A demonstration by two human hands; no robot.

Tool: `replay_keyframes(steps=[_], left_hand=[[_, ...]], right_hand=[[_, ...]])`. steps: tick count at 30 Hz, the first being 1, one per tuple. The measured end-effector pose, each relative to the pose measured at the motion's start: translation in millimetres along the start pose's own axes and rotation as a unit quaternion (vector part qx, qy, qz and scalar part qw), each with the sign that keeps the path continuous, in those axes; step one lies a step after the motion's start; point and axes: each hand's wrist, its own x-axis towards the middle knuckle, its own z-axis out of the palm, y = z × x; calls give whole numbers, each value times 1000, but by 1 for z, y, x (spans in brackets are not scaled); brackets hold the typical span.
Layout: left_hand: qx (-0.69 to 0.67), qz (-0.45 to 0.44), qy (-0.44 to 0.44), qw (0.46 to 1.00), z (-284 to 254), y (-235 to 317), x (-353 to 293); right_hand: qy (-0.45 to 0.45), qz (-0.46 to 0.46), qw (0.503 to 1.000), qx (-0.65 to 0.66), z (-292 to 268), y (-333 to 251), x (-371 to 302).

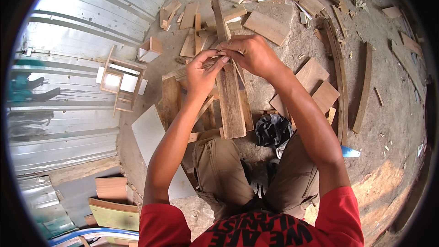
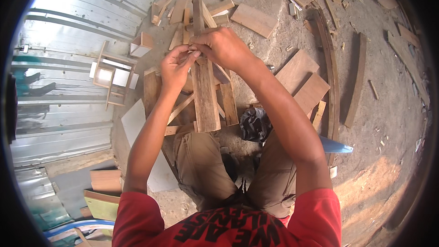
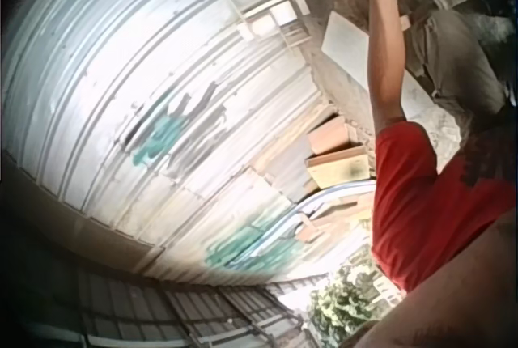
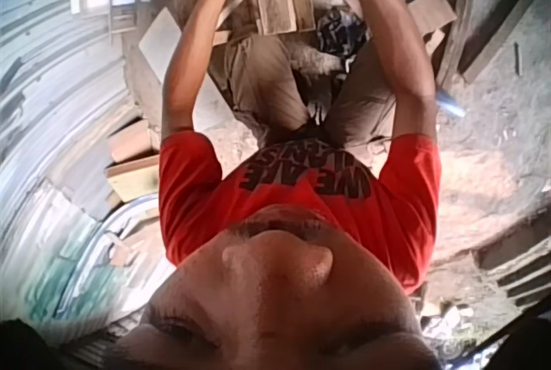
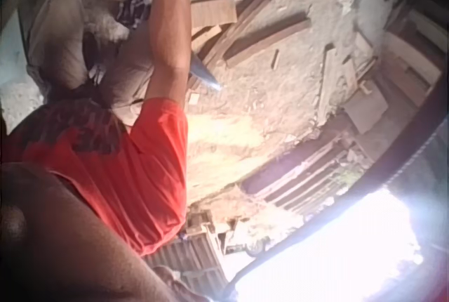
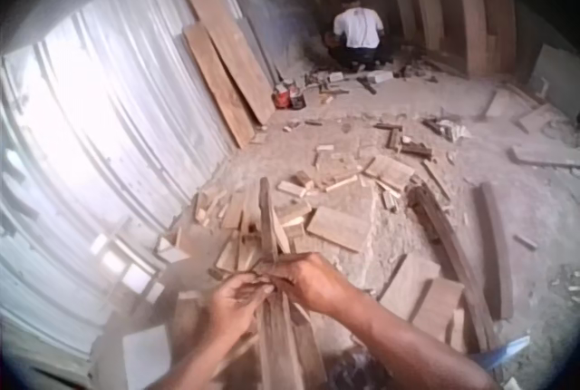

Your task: The person assembles a wooden chair by hammering nails into the frame and attaching the seat. They use a hammer and nails to join wooden pieces together in a workshop setting.

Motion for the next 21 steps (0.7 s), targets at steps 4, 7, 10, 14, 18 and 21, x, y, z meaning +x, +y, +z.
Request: replay_keyframes(steps=[4, 7, 10, 14, 18, 21], left_hand=[[35, 5, 22, 999, 5, 5, -1], [84, 76, 37, 993, 4, -4, 1], [96, 80, 26, 992, 3, -5, 2], [112, 112, 62, 985, 6, -6, -2], [124, 128, 73, 981, 2, 4, -6], [149, 153, 61, 975, 9, 6, 1]], right_hand=[[-2, 6, 1000, -8, -3, -4, 0], [1, 11, 1000, -9, -4, -8, 1], [-18, 1, 1000, -11, -4, -5, 0], [141, 74, 981, 107, 3, 15, -11], [65, 360, 929, -55, 8, 95, -60], [-201, 499, 808, -240, 20, 157, -139]])
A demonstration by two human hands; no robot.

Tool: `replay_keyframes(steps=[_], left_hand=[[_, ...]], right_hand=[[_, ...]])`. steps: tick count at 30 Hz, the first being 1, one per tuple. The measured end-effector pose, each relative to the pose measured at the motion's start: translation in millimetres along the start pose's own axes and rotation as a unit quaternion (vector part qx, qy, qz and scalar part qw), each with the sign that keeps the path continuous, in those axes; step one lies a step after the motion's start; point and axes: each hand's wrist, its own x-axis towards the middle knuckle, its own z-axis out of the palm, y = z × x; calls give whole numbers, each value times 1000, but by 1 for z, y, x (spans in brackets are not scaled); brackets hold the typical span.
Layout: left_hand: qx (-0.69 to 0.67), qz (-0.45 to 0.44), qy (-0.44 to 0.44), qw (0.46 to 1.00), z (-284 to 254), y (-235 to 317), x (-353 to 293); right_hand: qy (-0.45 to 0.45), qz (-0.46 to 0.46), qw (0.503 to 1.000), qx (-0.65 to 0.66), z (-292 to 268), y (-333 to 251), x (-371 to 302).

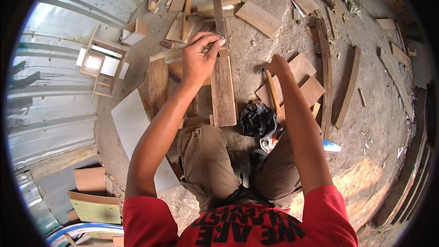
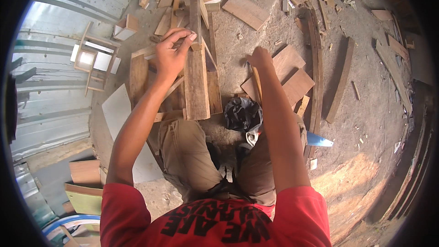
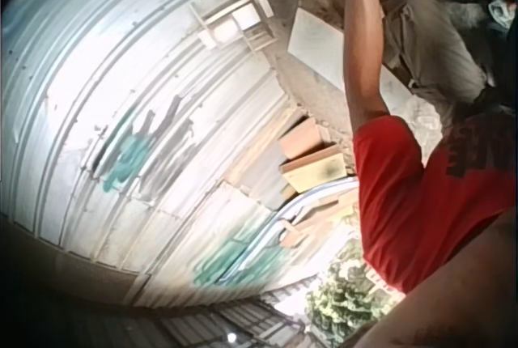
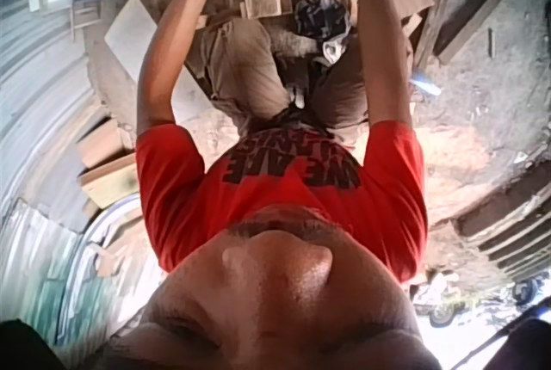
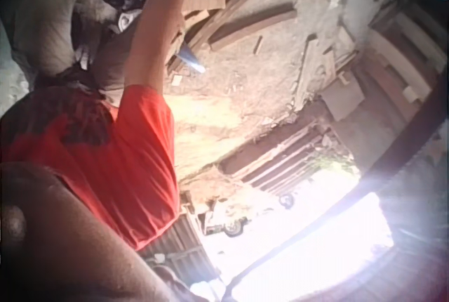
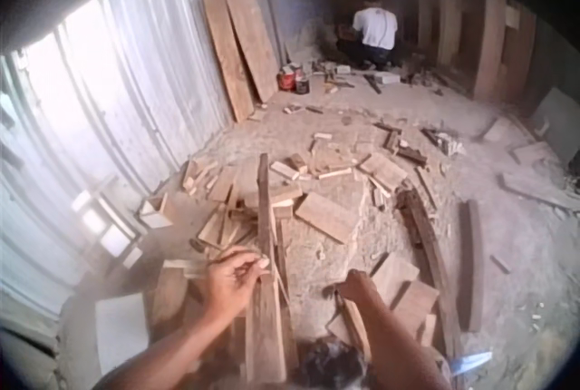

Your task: The person assembles a wooden chair by hammering nails into the frame and attaching the seat. They use a hammer and nails to join wooden pieces together in a workshop setting.

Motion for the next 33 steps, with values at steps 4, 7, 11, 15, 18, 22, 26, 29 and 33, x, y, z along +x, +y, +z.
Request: replay_keyframes(steps=[4, 7, 11, 15, 18, 22, 26, 29, 33], left_hand=[[0, -3, -2, 1000, -5, -1, -4], [2, 3, 5, 1000, -7, -6, -7], [-35, -19, -5, 999, -2, -6, -4], [-14, 7, 1, 1000, -7, -6, -4], [-11, -15, 3, 1000, -16, -7, -11], [-33, -4, -18, 999, 0, -5, 1], [-59, -54, -11, 997, -14, -3, -9], [-25, 6, 3, 1000, -10, -1, -5], [-30, 5, 7, 1000, -11, 2, -4]], right_hand=[[-124, 124, 983, -46, 54, 42, -26], [-164, 184, 969, -18, 77, 46, -38], [-100, 200, 973, -53, 143, 69, -70], [-76, 176, 981, -10, 135, 63, -70], [14, 99, 994, 54, 105, 31, -82], [116, 79, 981, 132, 56, 33, -57], [63, 35, 927, 367, -57, -59, -142], [84, -83, 924, 364, -103, -75, -202], [68, -175, 951, 246, -147, -101, -253]])
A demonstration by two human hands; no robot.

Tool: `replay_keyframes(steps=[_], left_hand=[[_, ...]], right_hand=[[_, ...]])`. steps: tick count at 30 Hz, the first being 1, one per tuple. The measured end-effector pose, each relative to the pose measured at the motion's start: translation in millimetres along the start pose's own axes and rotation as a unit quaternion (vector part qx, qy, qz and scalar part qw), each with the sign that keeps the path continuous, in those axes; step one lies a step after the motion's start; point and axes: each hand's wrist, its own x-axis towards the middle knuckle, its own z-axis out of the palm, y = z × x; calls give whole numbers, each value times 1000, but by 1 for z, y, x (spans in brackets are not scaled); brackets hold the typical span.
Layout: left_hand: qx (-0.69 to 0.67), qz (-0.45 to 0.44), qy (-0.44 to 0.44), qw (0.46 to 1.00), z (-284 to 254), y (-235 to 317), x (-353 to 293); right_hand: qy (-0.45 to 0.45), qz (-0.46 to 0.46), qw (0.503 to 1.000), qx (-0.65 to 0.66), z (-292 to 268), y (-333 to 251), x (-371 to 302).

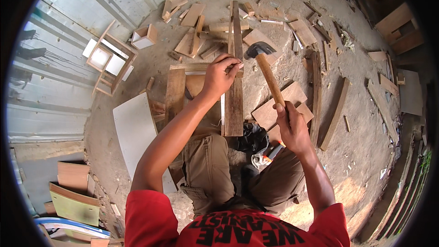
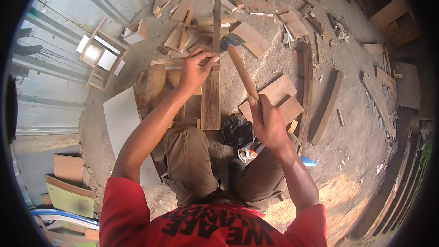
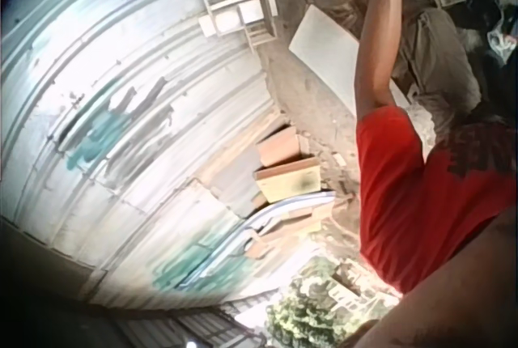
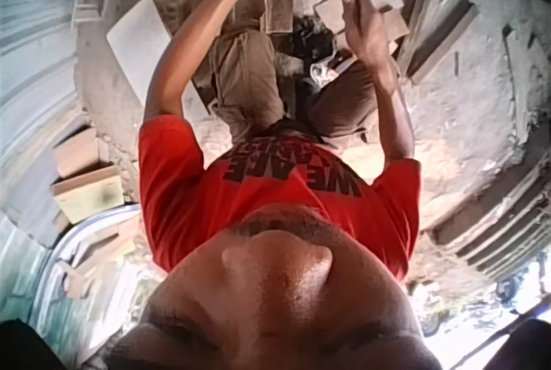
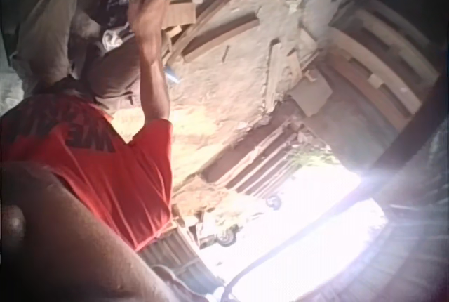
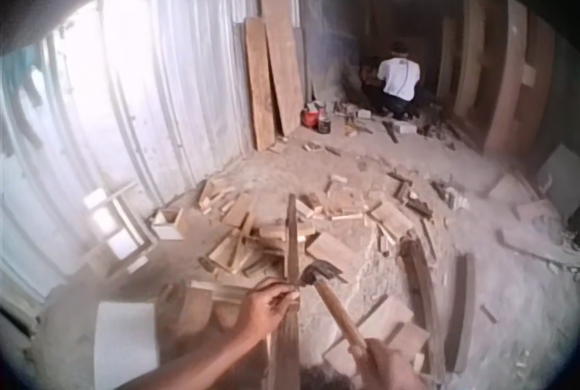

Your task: The person assembles a wooden chair by hammering nails into the frame and attaching the seat. They use a hammer and nails to join wooden pieces together in a workshop setting.

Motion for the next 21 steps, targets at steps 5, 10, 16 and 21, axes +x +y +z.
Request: replay_keyframes(steps=[5, 10, 16, 21], left_hand=[[-8, 5, -9, 1000, 0, -1, 2], [-9, 10, -10, 1000, -3, -3, 2], [-28, -18, -30, 999, -4, -2, 2], [-17, -15, -22, 999, -4, -6, 2]], right_hand=[[2, -15, 998, -55, -17, -42, 3], [-33, -65, 992, -104, -26, -43, 10], [-28, -23, 994, -102, -26, -60, 9], [-43, -67, 989, -122, -25, -48, 13]])
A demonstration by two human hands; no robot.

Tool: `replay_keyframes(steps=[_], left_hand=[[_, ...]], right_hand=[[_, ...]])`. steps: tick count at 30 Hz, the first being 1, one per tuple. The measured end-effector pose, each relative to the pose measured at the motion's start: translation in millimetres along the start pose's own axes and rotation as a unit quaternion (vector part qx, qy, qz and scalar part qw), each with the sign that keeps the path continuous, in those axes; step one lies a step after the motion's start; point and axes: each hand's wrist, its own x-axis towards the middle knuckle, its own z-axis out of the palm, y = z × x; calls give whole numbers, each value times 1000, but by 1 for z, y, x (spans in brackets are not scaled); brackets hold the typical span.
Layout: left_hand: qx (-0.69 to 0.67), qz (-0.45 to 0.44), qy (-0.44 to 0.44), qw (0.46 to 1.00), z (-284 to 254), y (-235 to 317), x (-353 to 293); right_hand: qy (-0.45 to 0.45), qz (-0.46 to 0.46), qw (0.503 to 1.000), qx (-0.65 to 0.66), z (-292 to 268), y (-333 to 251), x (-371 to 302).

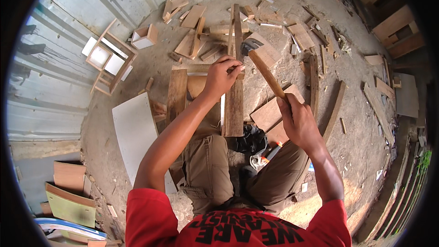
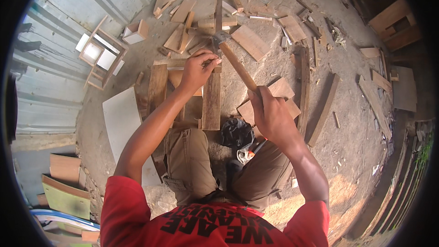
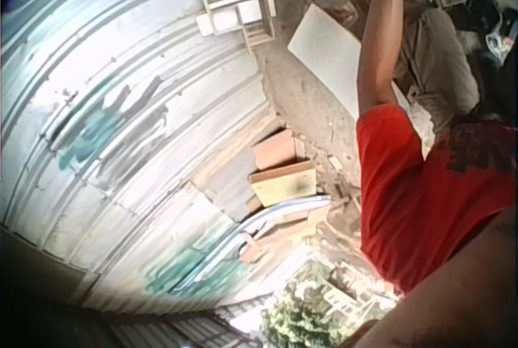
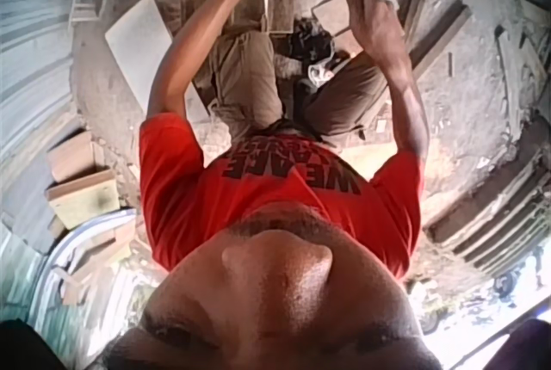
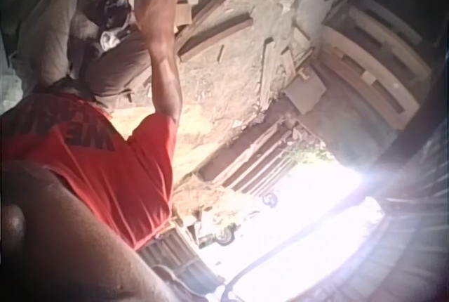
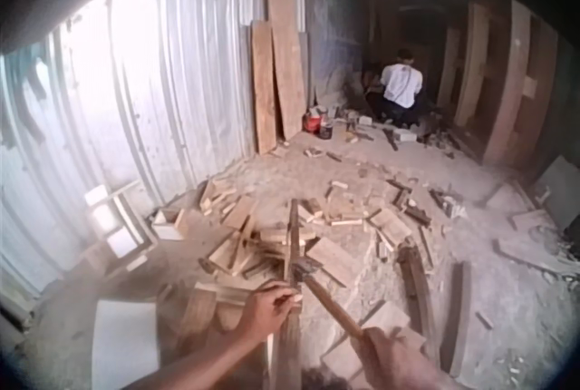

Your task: The person assembles a wooden chair by hammering nails into the frame and attaching the seat. They use a hammer and nails to join wooden pieces together in a workshop setting.

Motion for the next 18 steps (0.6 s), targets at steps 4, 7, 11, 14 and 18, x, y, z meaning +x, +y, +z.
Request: replay_keyframes(steps=[4, 7, 11, 14, 18], left_hand=[[1, -6, -6, 1000, 0, -2, -1], [11, 0, -3, 1000, 0, -4, 1], [1, -8, -4, 1000, -1, -3, 2], [-10, -9, -2, 1000, -1, -1, -1], [3, -9, -8, 1000, -4, -3, -2]], right_hand=[[27, 13, 999, 12, 7, -6, -5], [8, 18, 1000, 13, 6, -5, -4], [8, 45, 999, 12, 1, -12, -3], [26, 36, 999, 12, 10, -8, -6], [59, 25, 997, 42, 22, 10, 2]])
